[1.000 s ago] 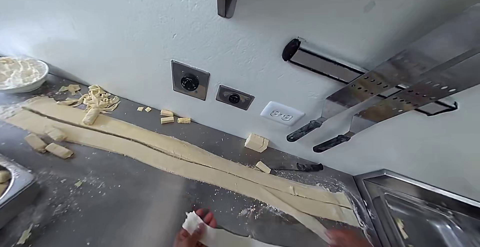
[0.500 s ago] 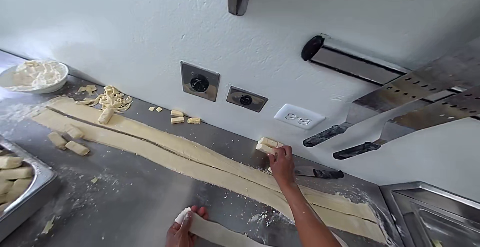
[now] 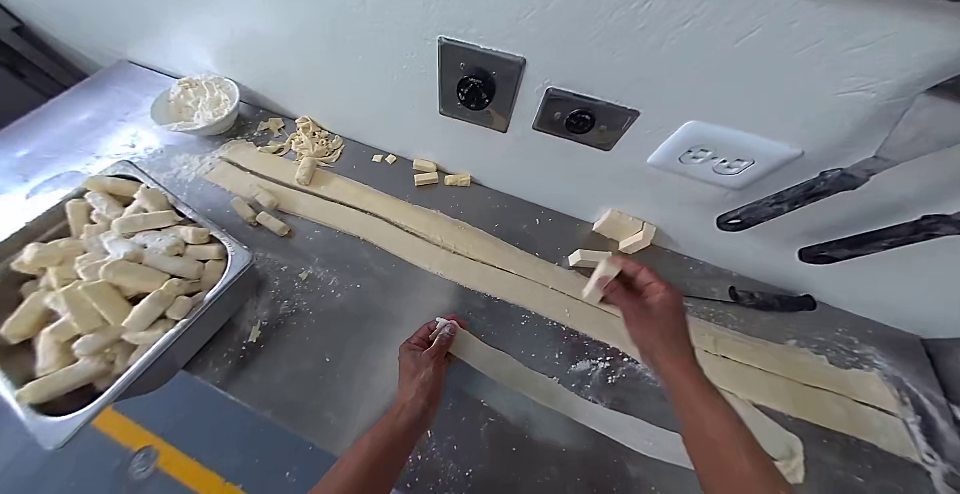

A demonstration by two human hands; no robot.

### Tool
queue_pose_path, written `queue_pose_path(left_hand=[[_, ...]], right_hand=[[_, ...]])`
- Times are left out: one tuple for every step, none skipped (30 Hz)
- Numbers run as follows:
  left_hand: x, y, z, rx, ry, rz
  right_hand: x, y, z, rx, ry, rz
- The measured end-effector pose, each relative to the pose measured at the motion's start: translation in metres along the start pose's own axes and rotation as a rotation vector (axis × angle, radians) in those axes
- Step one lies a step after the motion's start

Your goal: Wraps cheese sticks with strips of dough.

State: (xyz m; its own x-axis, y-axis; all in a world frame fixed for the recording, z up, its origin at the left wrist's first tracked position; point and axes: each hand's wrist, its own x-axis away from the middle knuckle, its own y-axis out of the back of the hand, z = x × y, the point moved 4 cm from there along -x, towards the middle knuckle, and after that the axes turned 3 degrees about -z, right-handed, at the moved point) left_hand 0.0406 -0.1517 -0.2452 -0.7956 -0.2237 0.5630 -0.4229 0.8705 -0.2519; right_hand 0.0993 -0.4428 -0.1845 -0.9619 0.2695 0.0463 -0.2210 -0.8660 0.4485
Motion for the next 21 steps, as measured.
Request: queue_pose_path(left_hand=[[0.0, 0.002, -0.001, 0.005, 0.007, -0.012], [-0.001, 0.004, -0.001, 0.0, 0.013, -0.014], [-0.001, 0.005, -0.002, -0.008, 0.015, -0.015], [-0.001, 0.006, -0.002, -0.021, 0.009, -0.013], [0.0, 0.007, -0.002, -0.037, -0.004, -0.007], [0.001, 0.007, -0.002, -0.052, -0.03, -0.002], [0.003, 0.008, -0.003, -0.071, -0.065, 0.008], [0.006, 0.009, -0.004, -0.095, -0.108, 0.02], [0.009, 0.011, -0.004, -0.122, -0.16, 0.037], [0.012, 0.014, -0.005, -0.149, -0.221, 0.063], [0.016, 0.017, -0.007, -0.181, -0.29, 0.1], [0.02, 0.021, -0.008, -0.219, -0.358, 0.145], [0.024, 0.026, -0.01, -0.245, -0.4, 0.199], [0.028, 0.031, -0.012, -0.253, -0.4, 0.262], [0.032, 0.037, -0.015, -0.252, -0.366, 0.31], [0.034, 0.044, -0.017, -0.232, -0.332, 0.335], [0.034, 0.051, -0.019, -0.197, -0.304, 0.343], [0.033, 0.058, -0.02, -0.169, -0.288, 0.335], [0.03, 0.065, -0.021, -0.173, -0.295, 0.31], [0.024, 0.071, -0.022, -0.236, -0.343, 0.279], [0.017, 0.076, -0.024, -0.368, -0.437, 0.236]], right_hand=[[0.024, -0.023, 0.005, -0.101, -0.065, 0.104], [0.05, -0.048, 0.01, -0.202, -0.14, 0.207], [0.075, -0.072, 0.014, -0.287, -0.211, 0.295], [0.093, -0.094, 0.017, -0.356, -0.275, 0.351], [0.106, -0.111, 0.018, -0.414, -0.34, 0.385], [0.114, -0.125, 0.017, -0.461, -0.398, 0.394], [0.117, -0.135, 0.017, -0.495, -0.439, 0.389], [0.118, -0.143, 0.017, -0.514, -0.457, 0.38], [0.117, -0.147, 0.019, -0.515, -0.458, 0.371], [0.116, -0.15, 0.022, -0.493, -0.44, 0.371], [0.113, -0.151, 0.025, -0.446, -0.401, 0.378], [0.11, -0.151, 0.028, -0.364, -0.337, 0.391], [0.105, -0.149, 0.031, -0.26, -0.254, 0.404], [0.101, -0.148, 0.035, -0.168, -0.161, 0.425], [0.095, -0.149, 0.039, -0.108, -0.074, 0.454], [0.089, -0.151, 0.041, -0.081, -0.017, 0.515], [0.083, -0.155, 0.041, -0.065, -0.001, 0.623], [0.079, -0.162, 0.038, -0.053, -0.018, 0.763], [0.076, -0.17, 0.035, -0.047, -0.061, 0.902], [0.074, -0.176, 0.031, -0.009, -0.095, 1.023], [0.073, -0.179, 0.028, 0.068, -0.115, 1.108]])
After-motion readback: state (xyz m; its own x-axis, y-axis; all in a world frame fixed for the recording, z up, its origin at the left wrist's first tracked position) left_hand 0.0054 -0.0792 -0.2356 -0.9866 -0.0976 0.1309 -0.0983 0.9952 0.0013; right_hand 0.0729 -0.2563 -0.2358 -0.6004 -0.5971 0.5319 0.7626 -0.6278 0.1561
